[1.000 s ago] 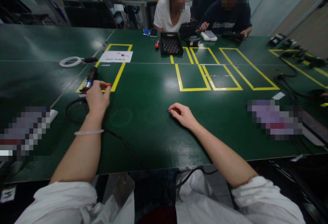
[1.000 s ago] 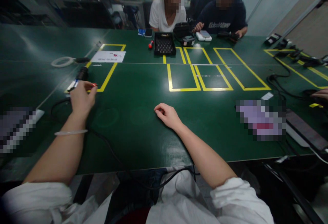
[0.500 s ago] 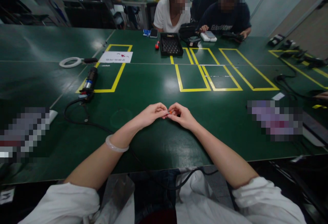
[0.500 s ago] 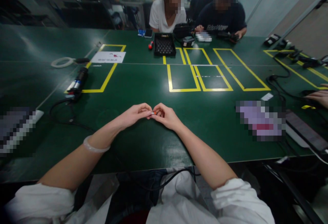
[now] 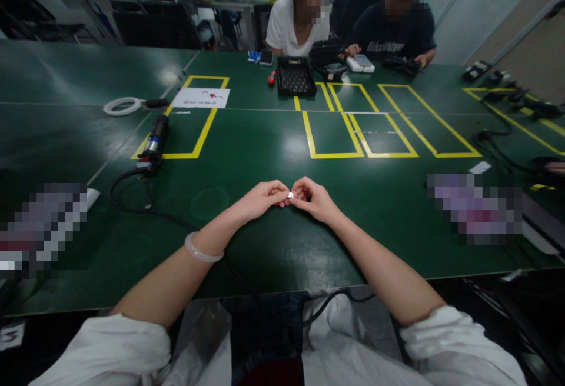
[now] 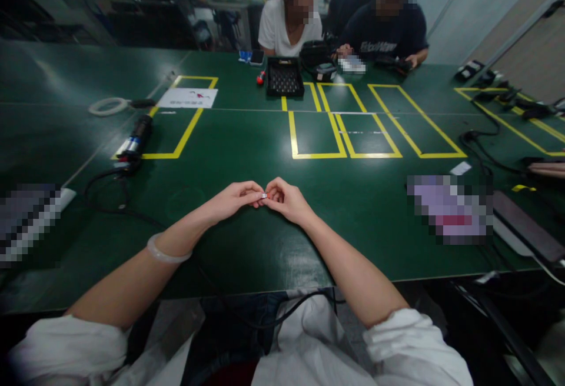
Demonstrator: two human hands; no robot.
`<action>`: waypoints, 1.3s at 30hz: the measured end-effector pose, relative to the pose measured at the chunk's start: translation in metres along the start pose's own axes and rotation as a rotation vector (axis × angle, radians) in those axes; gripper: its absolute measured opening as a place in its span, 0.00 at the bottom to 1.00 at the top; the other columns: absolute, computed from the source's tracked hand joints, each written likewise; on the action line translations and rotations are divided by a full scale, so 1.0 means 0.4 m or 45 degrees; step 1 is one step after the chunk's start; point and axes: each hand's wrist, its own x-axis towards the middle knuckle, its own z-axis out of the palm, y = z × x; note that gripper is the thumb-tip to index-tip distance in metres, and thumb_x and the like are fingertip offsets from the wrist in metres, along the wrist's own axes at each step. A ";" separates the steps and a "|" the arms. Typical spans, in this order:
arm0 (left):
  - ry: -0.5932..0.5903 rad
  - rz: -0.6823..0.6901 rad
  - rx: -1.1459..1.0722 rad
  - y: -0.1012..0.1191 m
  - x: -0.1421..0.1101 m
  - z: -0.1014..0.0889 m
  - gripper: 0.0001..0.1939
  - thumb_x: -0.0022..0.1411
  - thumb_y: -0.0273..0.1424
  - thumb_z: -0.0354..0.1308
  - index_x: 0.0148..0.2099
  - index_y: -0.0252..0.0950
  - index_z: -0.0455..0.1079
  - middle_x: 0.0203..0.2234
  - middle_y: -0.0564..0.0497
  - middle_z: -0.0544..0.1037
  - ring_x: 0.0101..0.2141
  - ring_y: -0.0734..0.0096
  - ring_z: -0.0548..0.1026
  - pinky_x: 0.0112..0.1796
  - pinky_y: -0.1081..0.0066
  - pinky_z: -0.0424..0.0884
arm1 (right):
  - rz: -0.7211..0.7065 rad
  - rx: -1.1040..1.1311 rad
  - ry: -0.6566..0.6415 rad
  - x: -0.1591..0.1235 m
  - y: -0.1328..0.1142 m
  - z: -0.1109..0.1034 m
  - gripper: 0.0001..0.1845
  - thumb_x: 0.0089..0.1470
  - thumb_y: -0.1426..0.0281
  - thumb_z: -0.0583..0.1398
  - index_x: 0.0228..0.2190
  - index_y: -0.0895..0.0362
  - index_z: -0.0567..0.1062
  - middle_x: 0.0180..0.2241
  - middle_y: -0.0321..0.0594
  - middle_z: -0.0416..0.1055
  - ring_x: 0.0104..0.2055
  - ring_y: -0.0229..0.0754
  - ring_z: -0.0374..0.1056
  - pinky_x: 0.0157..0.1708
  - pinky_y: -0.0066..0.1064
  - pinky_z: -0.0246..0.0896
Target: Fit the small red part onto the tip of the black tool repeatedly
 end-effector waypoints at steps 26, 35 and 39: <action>0.377 0.174 0.758 0.025 -0.011 -0.096 0.20 0.64 0.47 0.54 0.45 0.35 0.72 0.41 0.46 0.77 0.43 0.62 0.74 0.46 0.65 0.68 | 0.027 -0.158 0.019 0.006 0.015 -0.011 0.11 0.53 0.66 0.65 0.37 0.57 0.75 0.28 0.34 0.69 0.27 0.34 0.61 0.29 0.28 0.57; 1.453 -0.369 1.514 -0.065 -0.132 -0.451 0.34 0.61 0.42 0.58 0.63 0.27 0.60 0.62 0.35 0.61 0.60 0.43 0.60 0.58 0.46 0.55 | 0.044 -0.168 0.001 0.008 0.009 -0.010 0.10 0.53 0.66 0.64 0.37 0.58 0.74 0.27 0.34 0.68 0.27 0.34 0.61 0.29 0.27 0.57; 1.382 -0.727 1.389 -0.103 -0.180 -0.547 0.42 0.60 0.47 0.58 0.67 0.26 0.52 0.65 0.33 0.57 0.59 0.40 0.61 0.54 0.40 0.60 | 0.043 -0.185 0.005 0.007 0.004 -0.008 0.10 0.53 0.67 0.64 0.36 0.58 0.75 0.27 0.34 0.68 0.27 0.34 0.62 0.29 0.27 0.57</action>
